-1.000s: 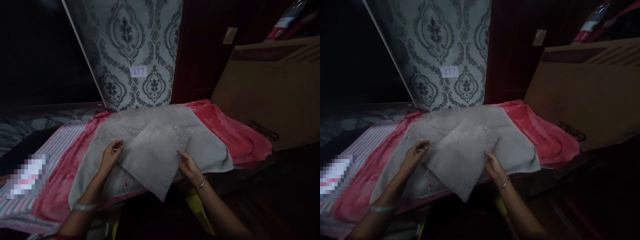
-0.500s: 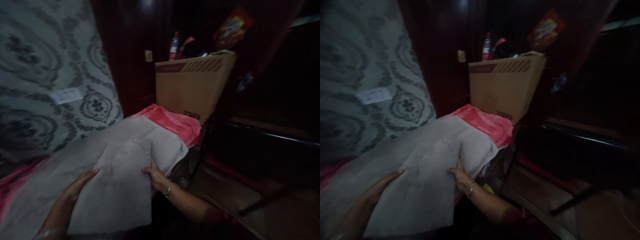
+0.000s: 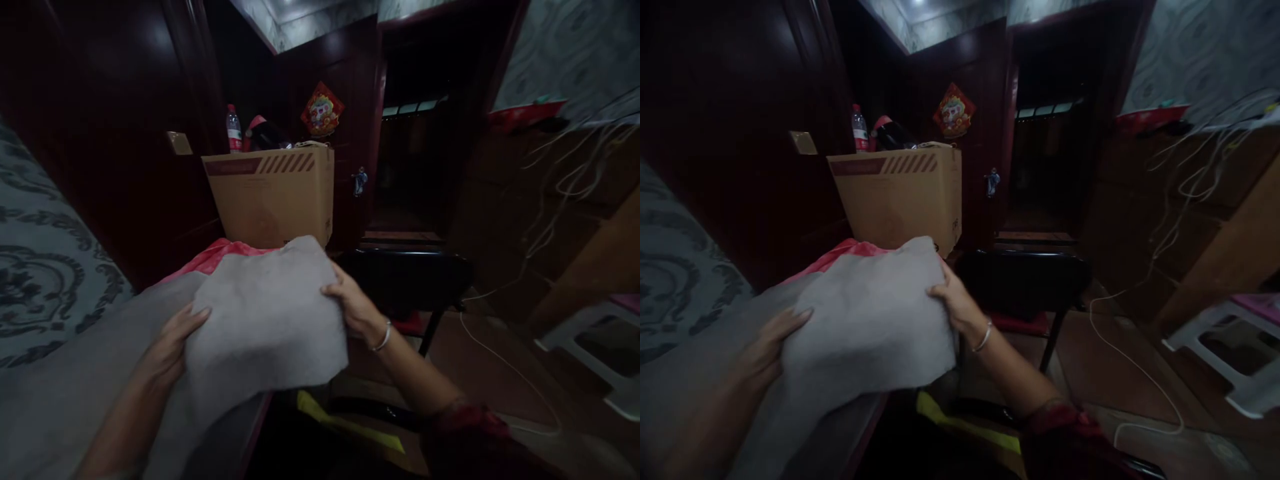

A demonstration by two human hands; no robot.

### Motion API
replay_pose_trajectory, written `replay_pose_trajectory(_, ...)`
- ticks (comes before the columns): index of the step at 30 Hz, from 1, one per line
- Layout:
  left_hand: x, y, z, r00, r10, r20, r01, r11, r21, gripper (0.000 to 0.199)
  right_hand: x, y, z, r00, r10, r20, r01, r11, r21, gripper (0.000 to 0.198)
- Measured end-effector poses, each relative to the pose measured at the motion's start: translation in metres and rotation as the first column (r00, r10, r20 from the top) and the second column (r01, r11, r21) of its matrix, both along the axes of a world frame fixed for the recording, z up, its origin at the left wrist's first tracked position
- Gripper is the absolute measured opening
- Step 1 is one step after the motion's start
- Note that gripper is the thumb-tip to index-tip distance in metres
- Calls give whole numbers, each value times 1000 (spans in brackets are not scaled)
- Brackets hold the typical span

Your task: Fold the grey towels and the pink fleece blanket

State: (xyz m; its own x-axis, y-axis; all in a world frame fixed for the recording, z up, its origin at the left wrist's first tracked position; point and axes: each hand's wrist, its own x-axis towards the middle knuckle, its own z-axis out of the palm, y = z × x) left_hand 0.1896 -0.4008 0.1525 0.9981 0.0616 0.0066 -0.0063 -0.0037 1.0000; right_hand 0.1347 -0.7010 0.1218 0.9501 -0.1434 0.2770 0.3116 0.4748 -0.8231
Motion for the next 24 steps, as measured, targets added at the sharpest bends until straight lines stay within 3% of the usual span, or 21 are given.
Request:
replay_pose_trajectory(2, 20, -59, 12, 979, -195, 62, 202, 972, -120, 57, -3, -55, 19, 984, -170, 56, 174, 982, -70, 73)
replay_pose_trajectory(5, 47, -146, 23, 873, -465, 149, 488, 842, -228, 59, -7, -140, 37, 920, -379, 101, 391, 898, -203, 72)
replay_pose_trajectory(7, 63, -203, 23, 813, -549, 194, 583, 769, -263, 53, -9, -196, 42, 865, -484, 133, 500, 808, -312, 70)
replay_pose_trajectory(9, 76, -255, 18, 767, -602, 224, 642, 716, -275, 49, -12, -248, 38, 793, -580, 186, 599, 687, -412, 70)
replay_pose_trajectory(11, 85, -301, 5, 761, -612, 215, 649, 723, -238, 44, -15, -291, 26, 721, -653, 232, 669, 567, -481, 70)
replay_pose_trajectory(13, 90, -338, -12, 789, -588, 177, 613, 773, -166, 38, -19, -322, 7, 652, -720, 236, 705, 463, -538, 68)
replay_pose_trajectory(16, 95, -371, -36, 837, -527, 145, 542, 835, -97, 39, -25, -347, -26, 545, -816, 192, 713, 331, -618, 60)
replay_pose_trajectory(20, 101, -379, -51, 840, -504, 203, 517, 856, -16, 45, -29, -353, -51, 495, -841, 220, 711, 246, -658, 53)
replay_pose_trajectory(22, 104, -378, -51, 819, -515, 252, 514, 854, 76, 43, -30, -351, -53, 453, -852, 262, 687, 147, -712, 52)
replay_pose_trajectory(24, 107, -378, -51, 808, -520, 278, 498, 854, 151, 41, -32, -348, -52, 405, -851, 335, 644, 5, -765, 48)
